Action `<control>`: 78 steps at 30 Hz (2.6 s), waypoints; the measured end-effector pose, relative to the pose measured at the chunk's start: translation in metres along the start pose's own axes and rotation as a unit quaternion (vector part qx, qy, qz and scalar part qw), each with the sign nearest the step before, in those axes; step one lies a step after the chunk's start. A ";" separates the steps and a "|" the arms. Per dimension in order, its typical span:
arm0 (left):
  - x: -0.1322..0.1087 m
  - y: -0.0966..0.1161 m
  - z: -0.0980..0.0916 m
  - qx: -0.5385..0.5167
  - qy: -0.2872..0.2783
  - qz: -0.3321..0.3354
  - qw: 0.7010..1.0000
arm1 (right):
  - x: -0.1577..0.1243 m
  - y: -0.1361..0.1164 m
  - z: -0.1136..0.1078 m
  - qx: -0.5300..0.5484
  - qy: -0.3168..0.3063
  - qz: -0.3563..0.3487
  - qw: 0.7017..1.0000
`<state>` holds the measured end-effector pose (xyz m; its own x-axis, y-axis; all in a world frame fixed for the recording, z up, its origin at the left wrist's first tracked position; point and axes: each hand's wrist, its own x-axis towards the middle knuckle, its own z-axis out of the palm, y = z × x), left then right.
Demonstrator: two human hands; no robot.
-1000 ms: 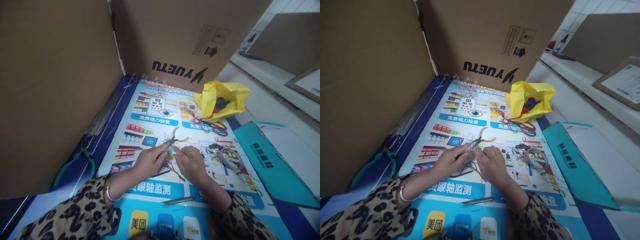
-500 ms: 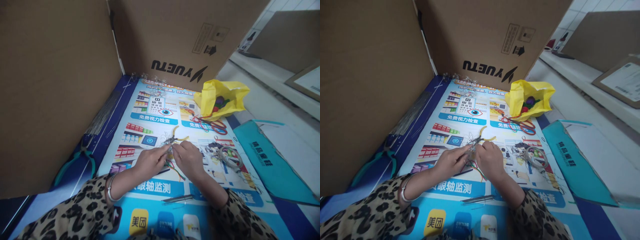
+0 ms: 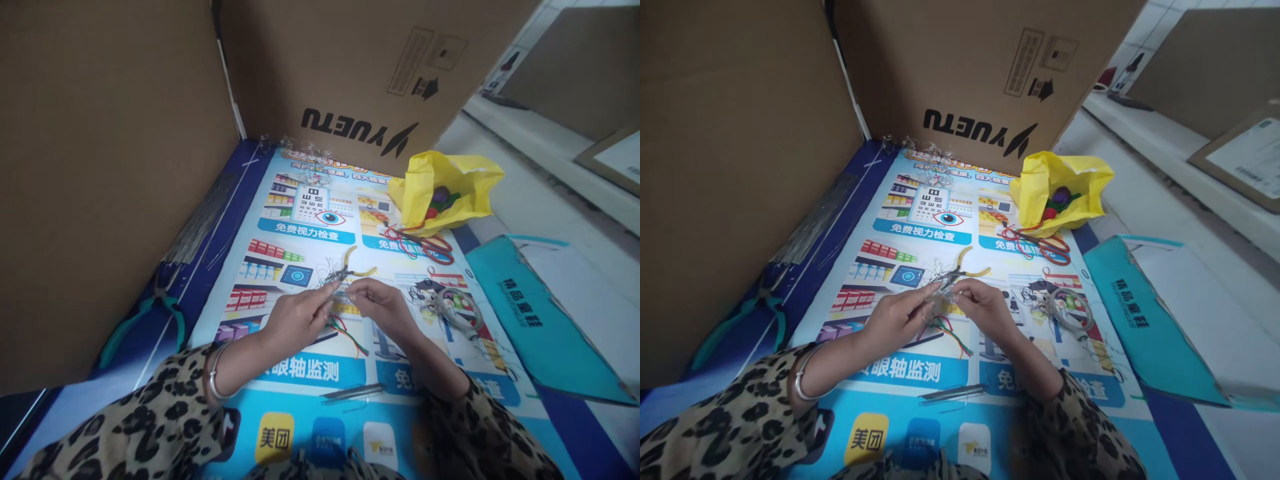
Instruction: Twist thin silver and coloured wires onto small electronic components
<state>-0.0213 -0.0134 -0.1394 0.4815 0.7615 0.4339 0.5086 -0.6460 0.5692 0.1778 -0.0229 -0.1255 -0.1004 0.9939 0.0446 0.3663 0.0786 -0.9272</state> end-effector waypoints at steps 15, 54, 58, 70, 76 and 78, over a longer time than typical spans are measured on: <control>-0.006 -0.003 0.004 -0.017 0.029 0.025 0.999 | -0.003 0.013 -0.011 0.116 -0.060 0.015 0.991; 0.004 0.018 -0.005 -0.452 0.041 -0.258 0.853 | -0.012 -0.024 0.009 0.469 0.167 0.164 0.851; 0.000 0.024 -0.003 -0.423 0.094 -0.275 0.858 | -0.010 -0.025 0.013 0.467 0.194 0.152 0.849; 0.005 0.020 0.002 -0.255 0.167 -0.266 0.915 | -0.005 -0.020 0.041 0.367 0.197 0.078 0.906; 0.005 0.024 -0.002 -0.234 0.119 -0.276 0.925 | -0.006 -0.014 0.047 0.264 0.171 0.027 0.949; 0.005 0.026 -0.003 -0.244 0.112 -0.278 0.922 | -0.007 -0.013 0.048 0.248 0.166 0.022 0.954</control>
<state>-0.0076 -0.0268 -0.1207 0.0548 0.9951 0.0828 0.2245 -0.0931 0.9700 0.1298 -0.0345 -0.1319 0.2335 0.9715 0.0408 -0.1279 0.0722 -0.9892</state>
